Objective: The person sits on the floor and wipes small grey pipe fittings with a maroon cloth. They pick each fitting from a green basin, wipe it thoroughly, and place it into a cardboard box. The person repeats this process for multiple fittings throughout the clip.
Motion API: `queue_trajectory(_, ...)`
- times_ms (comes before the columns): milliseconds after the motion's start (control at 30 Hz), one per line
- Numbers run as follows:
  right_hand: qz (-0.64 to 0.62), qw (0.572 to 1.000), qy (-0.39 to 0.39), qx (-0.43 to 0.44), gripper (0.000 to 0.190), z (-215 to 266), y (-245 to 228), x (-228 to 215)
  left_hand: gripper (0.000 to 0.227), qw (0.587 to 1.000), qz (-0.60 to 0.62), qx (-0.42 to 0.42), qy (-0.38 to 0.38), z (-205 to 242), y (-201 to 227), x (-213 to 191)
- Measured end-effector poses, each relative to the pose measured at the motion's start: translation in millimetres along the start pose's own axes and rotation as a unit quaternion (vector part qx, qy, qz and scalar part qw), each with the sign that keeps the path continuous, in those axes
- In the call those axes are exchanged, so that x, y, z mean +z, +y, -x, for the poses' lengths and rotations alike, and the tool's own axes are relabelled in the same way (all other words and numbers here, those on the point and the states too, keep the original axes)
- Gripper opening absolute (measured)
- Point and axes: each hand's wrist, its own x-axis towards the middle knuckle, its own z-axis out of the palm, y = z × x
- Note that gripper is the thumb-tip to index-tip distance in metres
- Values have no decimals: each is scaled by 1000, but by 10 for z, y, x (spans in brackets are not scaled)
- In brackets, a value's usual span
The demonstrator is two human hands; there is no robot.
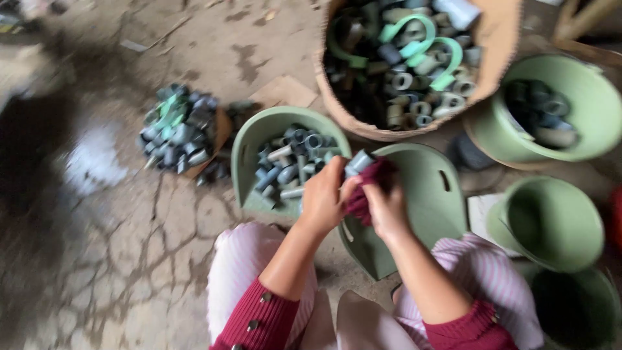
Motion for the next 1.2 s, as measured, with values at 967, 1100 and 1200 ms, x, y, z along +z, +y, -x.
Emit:
queue_trajectory(967,-108,988,51,95,12,-1021,-441,-842,31,980,-65,181,-45,-143,107,481)
queue_trajectory(1100,427,888,-170,-6,31,-818,-476,-584,15,977,-103,176,58,-578,-104,518)
queue_trajectory(1200,519,815,-257,-17,31,-821,-224,-441,14,977,-115,137,116,-1018,-215,467)
